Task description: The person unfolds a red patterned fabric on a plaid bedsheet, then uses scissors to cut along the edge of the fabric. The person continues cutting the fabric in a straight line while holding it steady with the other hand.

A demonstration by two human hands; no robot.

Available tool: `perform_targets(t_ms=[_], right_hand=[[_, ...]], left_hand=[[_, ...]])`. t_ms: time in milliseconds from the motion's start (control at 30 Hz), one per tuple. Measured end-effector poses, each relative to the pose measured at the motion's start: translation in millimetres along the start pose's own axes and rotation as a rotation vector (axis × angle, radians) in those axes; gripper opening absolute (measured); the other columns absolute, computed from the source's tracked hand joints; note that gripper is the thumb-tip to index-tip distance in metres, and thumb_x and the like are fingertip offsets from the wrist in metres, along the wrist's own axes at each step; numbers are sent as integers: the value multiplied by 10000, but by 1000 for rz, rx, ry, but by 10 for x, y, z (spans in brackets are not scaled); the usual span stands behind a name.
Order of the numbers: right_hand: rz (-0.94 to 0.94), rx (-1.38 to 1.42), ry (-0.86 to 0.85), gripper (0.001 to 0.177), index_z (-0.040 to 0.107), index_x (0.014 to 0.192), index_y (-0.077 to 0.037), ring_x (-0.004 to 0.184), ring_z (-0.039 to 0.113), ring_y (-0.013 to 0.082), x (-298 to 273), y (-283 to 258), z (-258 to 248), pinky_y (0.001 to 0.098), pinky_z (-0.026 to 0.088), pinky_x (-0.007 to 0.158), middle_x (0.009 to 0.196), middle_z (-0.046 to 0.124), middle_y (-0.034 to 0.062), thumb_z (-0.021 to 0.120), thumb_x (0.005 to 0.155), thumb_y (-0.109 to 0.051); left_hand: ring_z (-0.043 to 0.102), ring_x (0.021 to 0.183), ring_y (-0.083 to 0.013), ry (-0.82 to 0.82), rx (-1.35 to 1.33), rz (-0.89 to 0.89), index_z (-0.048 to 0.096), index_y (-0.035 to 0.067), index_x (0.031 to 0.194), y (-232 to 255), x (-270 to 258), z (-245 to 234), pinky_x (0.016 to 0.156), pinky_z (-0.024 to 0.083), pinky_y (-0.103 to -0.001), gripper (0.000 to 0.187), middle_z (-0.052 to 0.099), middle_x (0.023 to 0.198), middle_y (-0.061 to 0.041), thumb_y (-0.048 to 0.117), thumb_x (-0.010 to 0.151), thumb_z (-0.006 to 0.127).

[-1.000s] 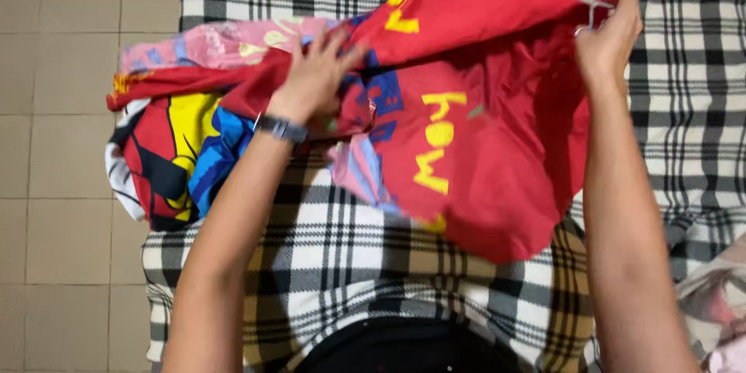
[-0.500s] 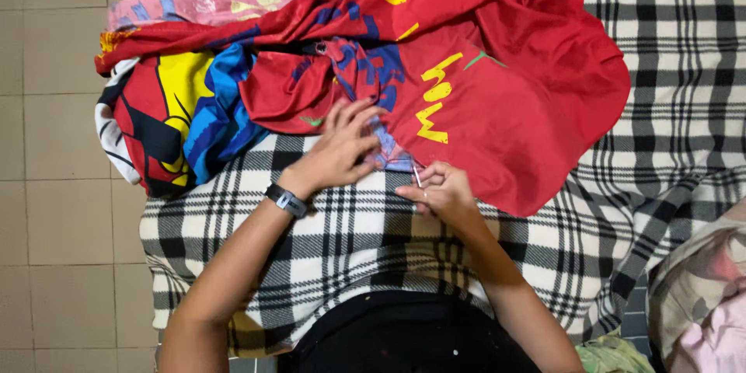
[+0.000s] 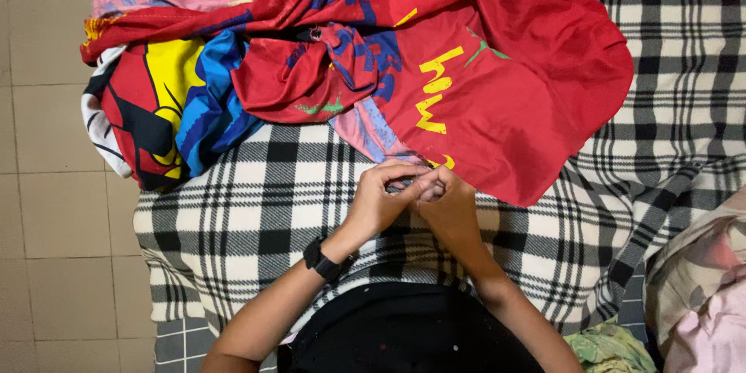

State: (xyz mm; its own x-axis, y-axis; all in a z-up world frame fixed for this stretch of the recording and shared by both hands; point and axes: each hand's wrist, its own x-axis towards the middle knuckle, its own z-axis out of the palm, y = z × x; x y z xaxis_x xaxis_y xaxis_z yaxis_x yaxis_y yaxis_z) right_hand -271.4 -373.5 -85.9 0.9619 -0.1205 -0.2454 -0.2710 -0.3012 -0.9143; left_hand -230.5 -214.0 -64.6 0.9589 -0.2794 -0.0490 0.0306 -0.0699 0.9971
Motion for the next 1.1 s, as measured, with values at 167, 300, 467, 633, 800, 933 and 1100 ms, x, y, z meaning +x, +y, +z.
perform_targets(t_ms=[167,300,467,633,800,933,1100], right_hand=[[187,471,-205,291,679,1072,19,851,709,51,33,-75,-111,210,586,753,959,762,12,745,793,69],[112,446,-144,322,671,1094,42,894,739,106,-11,-27,-152,258,614,804,986,767,64,761,789,93],[-140,240,105,309,625,1047,49,849,722,122,-119,41,-89,261,611,772,928,747,87,814,811,111],[-78,370,-52,329,649,1119,54,904,736,119,-133,-102,-198,262,604,799,974,749,72,756,812,109],[164,462,-131,270,704,1143,25,788,702,108,-140,-438,-303,240,563,704,923,751,69,718,885,-50],[481,556,-251,253,740,1081,15,587,611,114,-193,-609,-361,238,483,507,785,691,59,681,949,-192],[488,594,-300,311,641,1181,-7,554,579,106,-189,-584,-310,230,419,456,755,670,53,696,959,-217]], left_hand=[[734,896,-168,30,80,87,789,12,1064,117,-43,-6,801,585,-282,194,759,999,-101,40,873,802],[750,934,-213,-45,169,173,769,-3,1091,310,-78,-48,812,599,-303,217,752,1030,-129,36,879,790],[733,1076,-310,-163,82,342,631,-53,1288,476,-75,-67,894,605,-346,458,700,1206,-206,36,867,790],[721,1156,-329,-218,83,398,579,-21,1416,425,-34,-123,956,598,-363,552,700,1274,-198,-38,881,716],[723,1051,-296,-83,143,338,562,27,1427,406,-17,-142,946,577,-381,611,716,1217,-168,81,861,786],[673,1031,-355,38,643,527,612,38,1343,281,261,-470,901,529,-449,478,685,1232,-184,106,878,698],[682,898,-308,-176,765,412,703,63,1044,40,423,-533,765,547,-440,130,670,966,-74,121,929,721]])
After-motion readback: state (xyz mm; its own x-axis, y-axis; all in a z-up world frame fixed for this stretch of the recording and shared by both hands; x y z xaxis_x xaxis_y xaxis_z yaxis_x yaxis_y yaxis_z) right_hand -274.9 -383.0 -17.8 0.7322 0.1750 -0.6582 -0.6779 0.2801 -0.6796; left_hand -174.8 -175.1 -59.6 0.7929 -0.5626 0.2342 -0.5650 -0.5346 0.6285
